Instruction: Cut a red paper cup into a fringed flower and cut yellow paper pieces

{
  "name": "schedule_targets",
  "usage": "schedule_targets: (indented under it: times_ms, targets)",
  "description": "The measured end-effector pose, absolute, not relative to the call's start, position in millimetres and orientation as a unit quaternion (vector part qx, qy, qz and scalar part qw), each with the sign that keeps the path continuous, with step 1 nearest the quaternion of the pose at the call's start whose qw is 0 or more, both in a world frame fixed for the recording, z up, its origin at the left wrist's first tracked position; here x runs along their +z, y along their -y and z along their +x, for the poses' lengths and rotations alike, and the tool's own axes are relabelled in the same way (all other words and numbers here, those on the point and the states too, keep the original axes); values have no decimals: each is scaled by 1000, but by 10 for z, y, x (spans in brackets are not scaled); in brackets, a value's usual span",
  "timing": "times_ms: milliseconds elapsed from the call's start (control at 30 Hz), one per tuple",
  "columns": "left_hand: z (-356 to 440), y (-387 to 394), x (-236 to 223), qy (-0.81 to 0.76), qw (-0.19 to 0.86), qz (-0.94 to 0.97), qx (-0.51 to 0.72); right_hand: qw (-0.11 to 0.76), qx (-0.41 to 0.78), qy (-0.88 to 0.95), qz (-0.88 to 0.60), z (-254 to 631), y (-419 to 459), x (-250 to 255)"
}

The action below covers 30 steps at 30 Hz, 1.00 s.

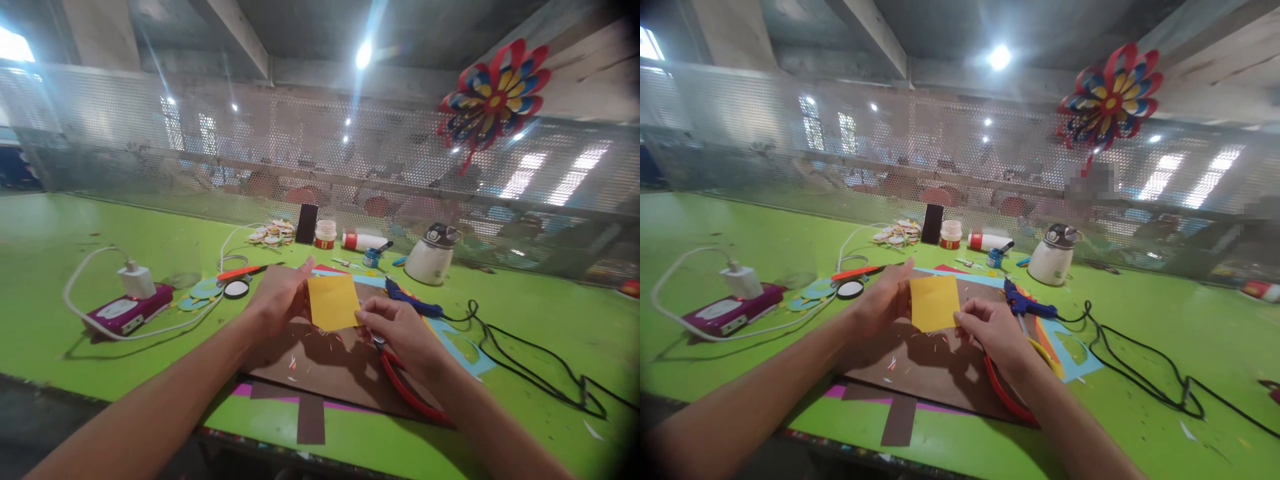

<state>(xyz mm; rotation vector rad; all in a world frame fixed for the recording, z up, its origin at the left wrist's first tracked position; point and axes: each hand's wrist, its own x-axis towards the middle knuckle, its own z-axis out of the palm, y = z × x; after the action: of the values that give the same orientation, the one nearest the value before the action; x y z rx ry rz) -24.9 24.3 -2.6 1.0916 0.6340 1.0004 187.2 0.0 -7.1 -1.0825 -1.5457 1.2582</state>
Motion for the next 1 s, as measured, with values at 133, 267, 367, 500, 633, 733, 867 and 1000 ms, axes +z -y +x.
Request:
schedule_targets:
  times_ms: [133, 267, 367, 500, 633, 733, 867, 1000]
  targets:
    - [-252, -244, -7, -300, 684, 501, 438, 422, 503, 617, -435, 1868, 16, -59]
    - [-244, -217, 1, -327, 655, 493, 469, 422, 503, 616, -436, 1867, 25, -55]
    - [-245, -206, -6, -329, 657, 506, 452, 423, 505, 612, -437, 1867, 16, -62]
    - [-256, -229, -15, -329, 650, 497, 471, 427, 508, 608, -437, 1870, 8, -71]
    - [-273, -275, -22, -289, 683, 488, 461, 430, 510, 604, -436, 1869, 15, -78]
    - [-277, -284, -27, -289, 683, 485, 464, 429, 512, 602, -437, 1867, 21, -76]
    - [-258, -245, -8, -315, 644, 481, 504, 423, 515, 605, -436, 1859, 37, -54]
    - [-241, -204, 21, -328, 634, 472, 517, 418, 512, 613, -433, 1857, 50, -38]
